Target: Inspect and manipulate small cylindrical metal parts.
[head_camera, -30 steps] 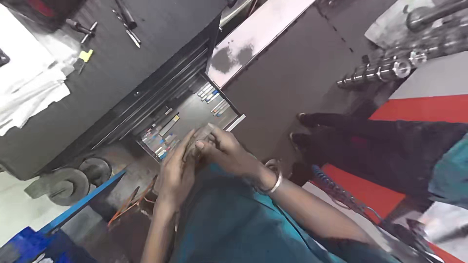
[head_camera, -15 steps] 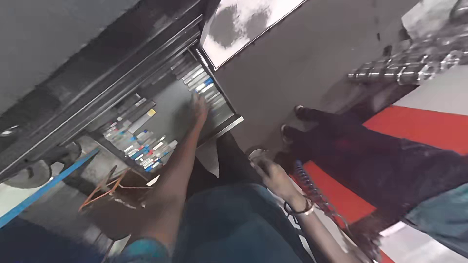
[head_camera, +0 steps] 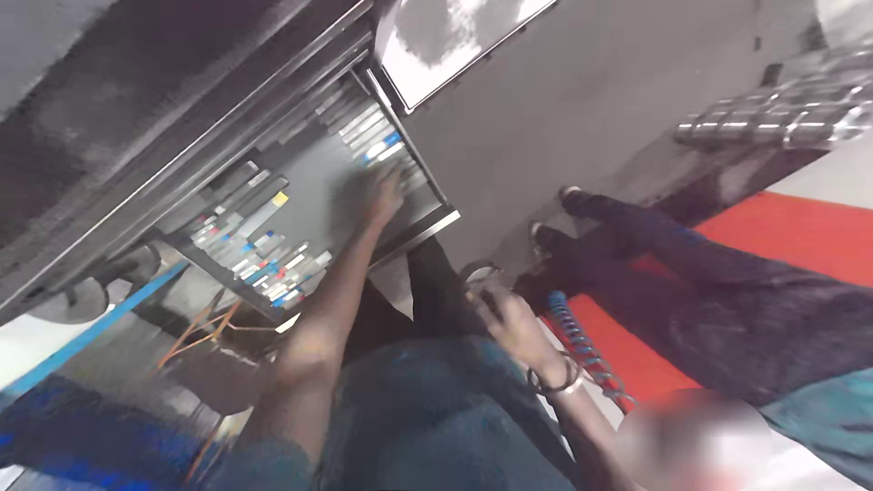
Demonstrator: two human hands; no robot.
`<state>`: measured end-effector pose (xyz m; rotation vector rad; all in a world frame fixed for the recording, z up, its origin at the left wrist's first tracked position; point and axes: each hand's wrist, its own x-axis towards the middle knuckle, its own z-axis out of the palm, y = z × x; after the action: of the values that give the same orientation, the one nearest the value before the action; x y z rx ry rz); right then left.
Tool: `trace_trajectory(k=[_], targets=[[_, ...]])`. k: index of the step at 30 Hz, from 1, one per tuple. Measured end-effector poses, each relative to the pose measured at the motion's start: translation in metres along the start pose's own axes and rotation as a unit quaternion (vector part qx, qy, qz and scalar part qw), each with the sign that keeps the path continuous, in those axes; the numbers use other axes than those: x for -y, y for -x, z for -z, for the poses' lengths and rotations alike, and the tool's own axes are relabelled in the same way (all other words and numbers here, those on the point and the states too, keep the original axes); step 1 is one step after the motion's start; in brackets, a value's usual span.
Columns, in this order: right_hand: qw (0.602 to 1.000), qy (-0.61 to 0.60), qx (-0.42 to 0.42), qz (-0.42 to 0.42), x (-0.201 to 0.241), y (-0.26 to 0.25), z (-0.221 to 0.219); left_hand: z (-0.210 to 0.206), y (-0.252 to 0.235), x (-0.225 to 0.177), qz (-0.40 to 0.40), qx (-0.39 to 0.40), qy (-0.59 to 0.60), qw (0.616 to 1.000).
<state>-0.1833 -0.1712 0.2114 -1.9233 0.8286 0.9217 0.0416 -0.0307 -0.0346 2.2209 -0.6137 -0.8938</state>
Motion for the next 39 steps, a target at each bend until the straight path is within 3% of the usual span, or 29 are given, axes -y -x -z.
trace_trajectory(k=[5,8,14,17,25,30,36,39], targets=[[1.000,0.013,0.011,-0.024,0.002,0.002,0.001,0.016,0.010,-0.030,0.174,-0.020,-0.065,0.982],[1.000,0.015,0.005,-0.009,0.003,0.001,0.000,0.012,0.013,-0.035,0.218,-0.027,-0.089,0.971],[1.000,0.019,-0.002,0.014,0.005,-0.002,-0.001,0.012,0.008,-0.023,0.132,-0.086,0.017,0.987],[1.000,0.025,-0.001,0.008,0.005,-0.001,0.000,0.023,0.004,-0.019,0.154,-0.124,0.027,0.980],[1.000,0.027,-0.002,0.002,0.002,0.000,0.002,0.029,0.002,-0.018,0.224,-0.062,-0.064,0.970],[1.000,0.023,-0.005,0.005,0.003,-0.002,0.003,0.022,0.001,-0.017,0.216,-0.073,-0.093,0.969],[1.000,0.022,-0.012,0.008,-0.003,-0.001,0.002,0.032,-0.011,-0.022,0.226,-0.025,-0.128,0.965],[1.000,0.013,-0.010,0.006,-0.002,0.001,0.004,0.042,-0.001,-0.022,0.198,0.003,-0.071,0.978]])
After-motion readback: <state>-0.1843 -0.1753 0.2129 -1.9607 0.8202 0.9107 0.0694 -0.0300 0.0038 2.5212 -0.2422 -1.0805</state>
